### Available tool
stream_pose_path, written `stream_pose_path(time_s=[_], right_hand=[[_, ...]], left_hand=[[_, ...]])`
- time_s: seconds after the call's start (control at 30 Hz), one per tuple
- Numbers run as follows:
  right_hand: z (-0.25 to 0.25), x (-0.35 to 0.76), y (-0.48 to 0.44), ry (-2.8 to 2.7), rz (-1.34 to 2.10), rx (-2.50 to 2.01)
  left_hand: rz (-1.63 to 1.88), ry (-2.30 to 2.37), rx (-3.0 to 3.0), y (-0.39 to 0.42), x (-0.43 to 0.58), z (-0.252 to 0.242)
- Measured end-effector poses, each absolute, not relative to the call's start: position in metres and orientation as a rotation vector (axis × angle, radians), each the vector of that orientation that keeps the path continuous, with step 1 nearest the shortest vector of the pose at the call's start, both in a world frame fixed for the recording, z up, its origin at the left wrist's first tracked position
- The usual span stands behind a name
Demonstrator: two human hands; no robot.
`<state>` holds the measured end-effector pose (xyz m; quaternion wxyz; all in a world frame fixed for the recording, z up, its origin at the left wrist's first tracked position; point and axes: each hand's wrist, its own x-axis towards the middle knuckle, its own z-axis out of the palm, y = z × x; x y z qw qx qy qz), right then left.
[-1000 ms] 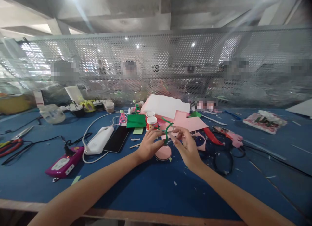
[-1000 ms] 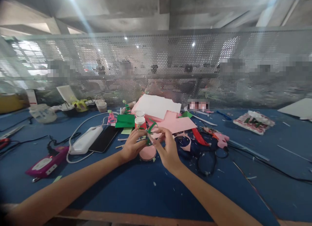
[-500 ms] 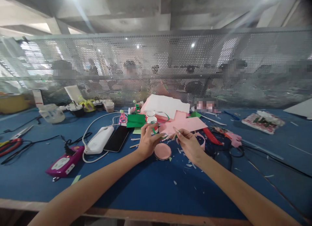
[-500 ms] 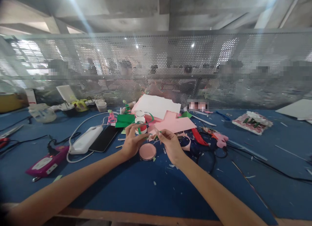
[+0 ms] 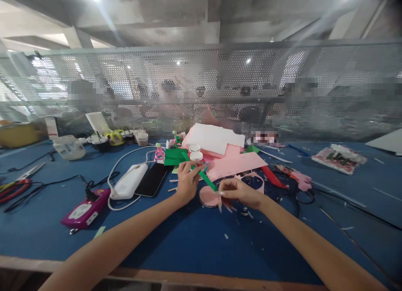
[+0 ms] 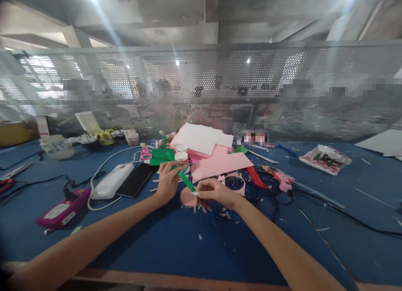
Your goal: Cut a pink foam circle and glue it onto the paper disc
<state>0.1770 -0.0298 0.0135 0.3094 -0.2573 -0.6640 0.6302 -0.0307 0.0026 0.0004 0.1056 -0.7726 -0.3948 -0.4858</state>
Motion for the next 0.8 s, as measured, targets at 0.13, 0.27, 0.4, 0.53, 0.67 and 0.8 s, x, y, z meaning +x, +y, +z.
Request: stream_pose_path(time_s=[0.13,0.27,0.4,0.53,0.67,0.8], right_hand=[[0.011,0.178,-0.028,-1.926,1.366,-0.753],[0.005,0.178,-0.02,-2.092,0.473,-0.869],[0.002,0.18,-0.015,-1.986,0.245,-0.905],[0.004,0.18,-0.017,-1.862,0.164,-0.973],[0.007,0.178,-0.021,-1.715,0.192,-1.077],[0.006,0.176,-0.021,-1.612,0.312,-1.121]], left_hand=[[-1.318,-1.045,-2.289,-0.006,-0.031,0.003],[-1.167,-0.722,-2.282,-0.015,-0.03,0.008],[-0.983,-0.497,-2.281,-0.022,-0.022,0.009],[-0.841,-0.382,-2.252,-0.027,-0.015,0.01],[-0.797,-0.329,-2.241,-0.028,-0.015,0.012],[-0.711,-0.271,-2.277,-0.024,-0.016,0.006]])
